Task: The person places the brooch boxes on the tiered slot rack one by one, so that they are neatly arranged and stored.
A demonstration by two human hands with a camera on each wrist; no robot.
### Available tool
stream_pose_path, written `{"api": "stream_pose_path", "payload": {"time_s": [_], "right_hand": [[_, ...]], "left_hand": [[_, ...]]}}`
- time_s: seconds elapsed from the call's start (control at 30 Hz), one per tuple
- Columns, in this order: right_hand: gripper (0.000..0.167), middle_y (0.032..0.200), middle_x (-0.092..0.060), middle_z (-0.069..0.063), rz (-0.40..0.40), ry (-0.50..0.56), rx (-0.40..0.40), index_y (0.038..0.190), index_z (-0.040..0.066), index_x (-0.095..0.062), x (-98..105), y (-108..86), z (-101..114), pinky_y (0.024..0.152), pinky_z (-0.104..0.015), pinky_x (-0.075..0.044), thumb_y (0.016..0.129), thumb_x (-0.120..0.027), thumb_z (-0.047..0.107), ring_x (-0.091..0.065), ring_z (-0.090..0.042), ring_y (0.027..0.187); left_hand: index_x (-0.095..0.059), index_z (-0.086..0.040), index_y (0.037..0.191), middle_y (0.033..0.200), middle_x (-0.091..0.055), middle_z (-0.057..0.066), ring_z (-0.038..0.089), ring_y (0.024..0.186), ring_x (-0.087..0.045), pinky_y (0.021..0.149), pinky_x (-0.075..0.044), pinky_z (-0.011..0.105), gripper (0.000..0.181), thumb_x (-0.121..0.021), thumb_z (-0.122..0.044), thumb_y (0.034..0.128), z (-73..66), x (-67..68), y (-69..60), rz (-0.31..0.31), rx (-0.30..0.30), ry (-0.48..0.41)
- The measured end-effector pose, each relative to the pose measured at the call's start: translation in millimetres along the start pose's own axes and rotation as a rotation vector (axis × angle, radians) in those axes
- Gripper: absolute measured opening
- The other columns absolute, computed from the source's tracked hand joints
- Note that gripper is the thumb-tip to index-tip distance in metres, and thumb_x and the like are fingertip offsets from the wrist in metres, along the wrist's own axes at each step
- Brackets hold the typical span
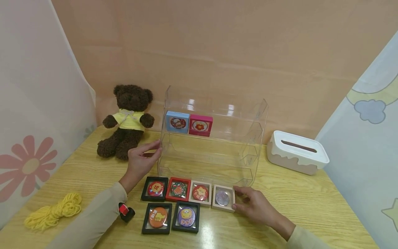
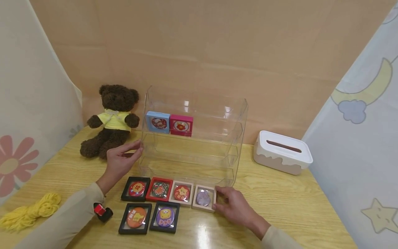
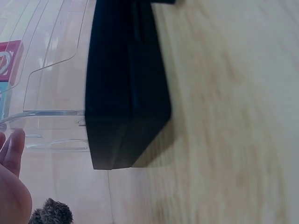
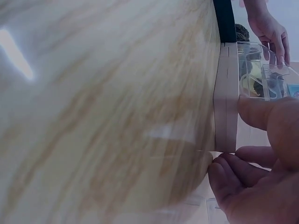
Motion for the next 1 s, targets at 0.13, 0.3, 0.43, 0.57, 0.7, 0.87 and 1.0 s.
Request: {"api": "stream_pose_path", "payload": {"time_s": [0.13, 0.3, 0.43, 0.57, 0.7, 0.87, 1.0], "right_hand": [[0.056, 0.114, -0.061, -0.014, 0.006, 0.003, -0.001, 0.126, -0.009, -0.054, -1.7, -1.0, -1.8, 0.075, -0.033, -0.054, 0.084, -0.075, 0.022, -0.059, -0.028, 0.098], [0.057, 0.106, -0.058, -0.002, -0.012, 0.060, 0.026, 0.128, -0.008, -0.052, -3.9, -2.1, -3.9, 0.073, -0.031, -0.052, 0.083, -0.075, 0.019, -0.057, -0.022, 0.093], [0.056, 0.102, -0.058, -0.003, -0.080, 0.088, 0.071, 0.124, -0.006, -0.056, -5.4, -2.9, -3.4, 0.071, -0.031, -0.053, 0.078, -0.079, 0.014, -0.057, -0.021, 0.089], [0.054, 0.104, -0.060, -0.004, -0.164, 0.071, 0.129, 0.117, 0.000, -0.059, -4.7, -3.4, -1.7, 0.071, -0.034, -0.055, 0.070, -0.084, 0.010, -0.059, -0.021, 0.087], [0.055, 0.102, -0.062, -0.004, -0.197, 0.084, 0.151, 0.114, 0.004, -0.057, -1.7, -2.5, 0.0, 0.071, -0.036, -0.056, 0.067, -0.086, 0.007, -0.061, -0.020, 0.087], [0.044, 0.096, -0.063, -0.012, -0.218, 0.220, 0.114, 0.106, 0.001, -0.057, 1.1, -1.0, 0.8, 0.069, -0.034, -0.057, 0.069, -0.082, -0.002, -0.065, -0.022, 0.082], [0.034, 0.095, -0.063, -0.010, -0.297, 0.240, 0.135, 0.099, 0.003, -0.061, 3.6, -0.3, 2.0, 0.063, -0.030, -0.057, 0.071, -0.078, -0.009, -0.065, -0.018, 0.080]], "left_hand": [[-0.067, 0.016, 0.100, 0.093, -0.067, 0.027, 0.033, 0.076, -0.067, 0.059, -0.055, 0.022, 0.025, -0.066, 0.021, 0.0750, -0.7, 0.0, -0.1, 0.004, 0.002, -0.003], [-0.068, 0.016, 0.100, 0.092, -0.066, 0.027, 0.023, 0.078, -0.069, 0.058, -0.055, 0.020, 0.025, -0.066, 0.021, 0.0755, -2.1, 0.1, 0.6, -0.001, 0.004, 0.003], [-0.067, 0.016, 0.100, 0.093, -0.066, 0.027, 0.023, 0.078, -0.069, 0.058, -0.055, 0.021, 0.025, -0.066, 0.020, 0.0756, -2.6, 0.5, 0.8, 0.006, 0.013, 0.006], [-0.068, 0.015, 0.101, 0.095, -0.066, 0.027, 0.026, 0.078, -0.069, 0.058, -0.055, 0.022, 0.025, -0.066, 0.019, 0.0765, -1.8, 0.6, 0.5, 0.016, 0.027, 0.004], [-0.068, 0.015, 0.101, 0.095, -0.066, 0.026, 0.026, 0.078, -0.069, 0.057, -0.055, 0.021, 0.025, -0.066, 0.019, 0.0763, -2.2, 1.0, -0.1, 0.014, 0.024, 0.018], [-0.068, 0.014, 0.102, 0.095, -0.067, 0.025, 0.027, 0.077, -0.069, 0.058, -0.055, 0.021, 0.025, -0.067, 0.018, 0.0768, -2.4, 0.5, -0.7, 0.014, 0.030, 0.038], [-0.068, 0.014, 0.102, 0.095, -0.066, 0.025, 0.028, 0.077, -0.068, 0.058, -0.055, 0.021, 0.026, -0.067, 0.019, 0.0765, -2.2, -0.3, -1.2, 0.016, 0.044, 0.039]]}}
Point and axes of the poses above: each hand's wrist, its own y-axis towards the middle knuckle, its own x-axis out of the back of the hand, z = x × y, the point moved 3 cm from there along y, towards the middle knuckle
